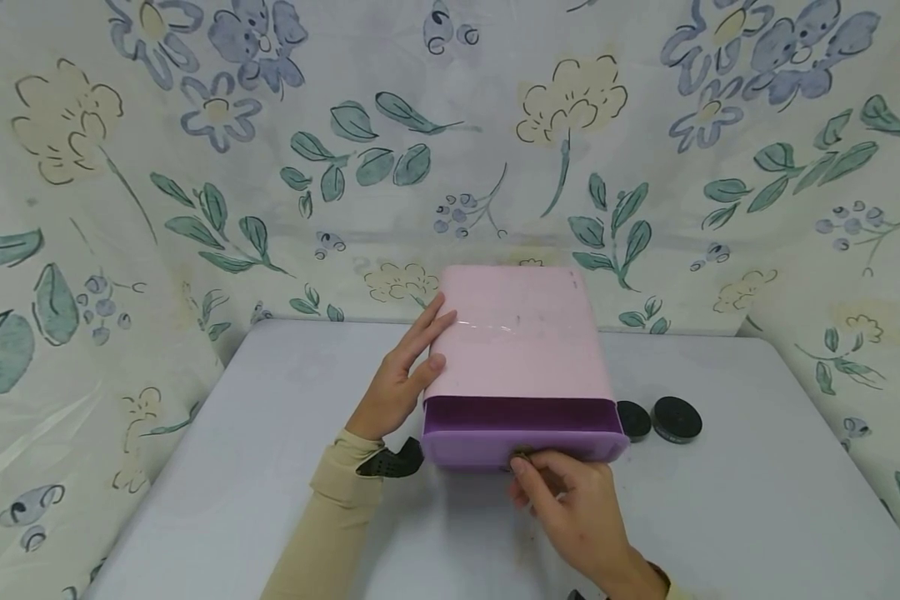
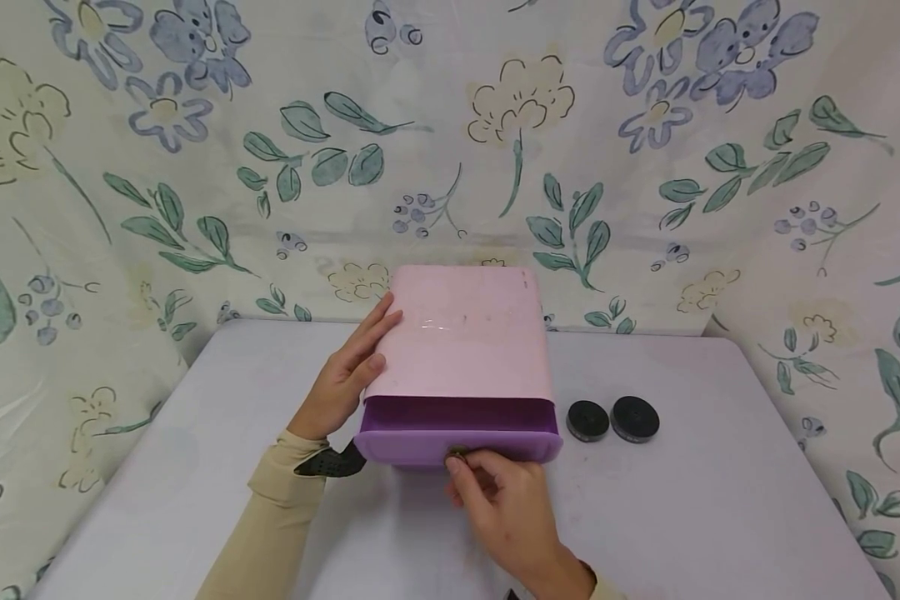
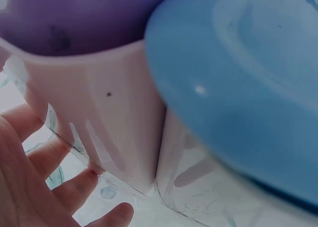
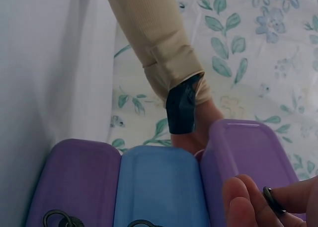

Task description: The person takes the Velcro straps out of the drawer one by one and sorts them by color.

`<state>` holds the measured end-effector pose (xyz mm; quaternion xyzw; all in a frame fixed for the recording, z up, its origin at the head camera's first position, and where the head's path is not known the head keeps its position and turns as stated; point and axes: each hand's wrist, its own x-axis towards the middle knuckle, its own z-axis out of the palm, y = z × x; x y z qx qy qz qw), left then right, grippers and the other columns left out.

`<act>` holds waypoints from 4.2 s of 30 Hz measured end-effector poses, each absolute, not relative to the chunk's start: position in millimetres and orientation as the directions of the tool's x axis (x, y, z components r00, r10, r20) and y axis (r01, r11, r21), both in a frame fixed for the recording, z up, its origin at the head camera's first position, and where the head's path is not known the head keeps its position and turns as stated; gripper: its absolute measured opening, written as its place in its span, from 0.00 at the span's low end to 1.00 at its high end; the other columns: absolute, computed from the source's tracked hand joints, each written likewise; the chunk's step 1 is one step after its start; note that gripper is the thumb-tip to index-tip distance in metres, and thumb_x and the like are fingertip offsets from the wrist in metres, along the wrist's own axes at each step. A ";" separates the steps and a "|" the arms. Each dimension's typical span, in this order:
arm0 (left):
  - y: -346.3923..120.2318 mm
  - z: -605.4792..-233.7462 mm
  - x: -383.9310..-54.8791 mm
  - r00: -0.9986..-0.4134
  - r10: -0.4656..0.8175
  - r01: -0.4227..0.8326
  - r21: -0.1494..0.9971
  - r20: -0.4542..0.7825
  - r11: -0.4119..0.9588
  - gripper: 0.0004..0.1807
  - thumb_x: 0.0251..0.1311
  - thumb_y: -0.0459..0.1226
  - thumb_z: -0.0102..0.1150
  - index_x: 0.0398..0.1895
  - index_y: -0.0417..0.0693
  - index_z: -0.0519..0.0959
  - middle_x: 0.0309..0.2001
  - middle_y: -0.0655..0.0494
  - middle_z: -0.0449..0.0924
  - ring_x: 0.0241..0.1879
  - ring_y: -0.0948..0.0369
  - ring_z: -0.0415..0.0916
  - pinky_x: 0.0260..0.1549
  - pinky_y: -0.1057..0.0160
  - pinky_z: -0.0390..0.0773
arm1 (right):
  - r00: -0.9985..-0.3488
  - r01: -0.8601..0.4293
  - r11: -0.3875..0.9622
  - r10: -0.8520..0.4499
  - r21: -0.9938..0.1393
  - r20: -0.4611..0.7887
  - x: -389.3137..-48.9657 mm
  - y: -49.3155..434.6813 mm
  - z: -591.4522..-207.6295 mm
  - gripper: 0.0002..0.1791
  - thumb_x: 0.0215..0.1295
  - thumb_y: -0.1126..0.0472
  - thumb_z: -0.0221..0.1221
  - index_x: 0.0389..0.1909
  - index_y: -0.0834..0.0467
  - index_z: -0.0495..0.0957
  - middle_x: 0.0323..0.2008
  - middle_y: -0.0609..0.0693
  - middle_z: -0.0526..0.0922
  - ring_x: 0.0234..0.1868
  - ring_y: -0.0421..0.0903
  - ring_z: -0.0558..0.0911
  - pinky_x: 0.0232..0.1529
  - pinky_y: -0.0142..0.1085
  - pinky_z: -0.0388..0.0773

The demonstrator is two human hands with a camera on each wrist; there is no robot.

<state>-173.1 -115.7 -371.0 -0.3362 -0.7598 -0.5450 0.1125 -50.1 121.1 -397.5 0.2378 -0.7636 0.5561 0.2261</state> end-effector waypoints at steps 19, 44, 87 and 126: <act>-116.7 -371.4 -172.2 -0.755 0.386 0.627 0.756 0.531 0.188 0.32 0.76 0.54 0.46 0.77 0.53 0.64 0.81 0.63 0.45 0.79 0.61 0.41 0.74 0.42 0.46 | -0.849 -0.520 0.306 -0.079 -0.798 0.523 -69.9 117.9 -390.1 0.08 0.66 0.67 0.65 0.26 0.61 0.83 0.20 0.42 0.85 0.17 0.39 0.82 0.18 0.29 0.79; -115.2 -371.4 -173.6 -0.750 0.390 0.631 0.755 0.534 0.180 0.31 0.76 0.54 0.45 0.77 0.52 0.63 0.81 0.63 0.45 0.79 0.60 0.40 0.74 0.43 0.47 | -0.845 -0.529 0.236 -0.053 -0.815 0.532 -83.6 115.5 -386.1 0.07 0.68 0.67 0.64 0.29 0.63 0.85 0.22 0.46 0.87 0.19 0.43 0.85 0.18 0.32 0.80; -114.9 -370.9 -172.4 -0.758 0.387 0.621 0.761 0.525 0.184 0.30 0.76 0.52 0.46 0.77 0.52 0.64 0.81 0.63 0.45 0.79 0.61 0.39 0.74 0.42 0.46 | -0.900 -0.421 0.456 -0.100 -0.784 0.425 -70.4 133.8 -438.7 0.06 0.63 0.67 0.67 0.40 0.62 0.85 0.21 0.38 0.85 0.20 0.29 0.81 0.22 0.26 0.79; -114.8 -371.1 -173.7 -0.753 0.389 0.630 0.753 0.532 0.189 0.31 0.76 0.54 0.46 0.77 0.52 0.64 0.81 0.63 0.45 0.79 0.61 0.40 0.74 0.42 0.47 | -0.891 -0.431 0.491 -0.097 -0.757 0.444 -79.7 117.4 -443.1 0.07 0.64 0.67 0.64 0.27 0.55 0.86 0.19 0.38 0.84 0.22 0.28 0.79 0.21 0.25 0.76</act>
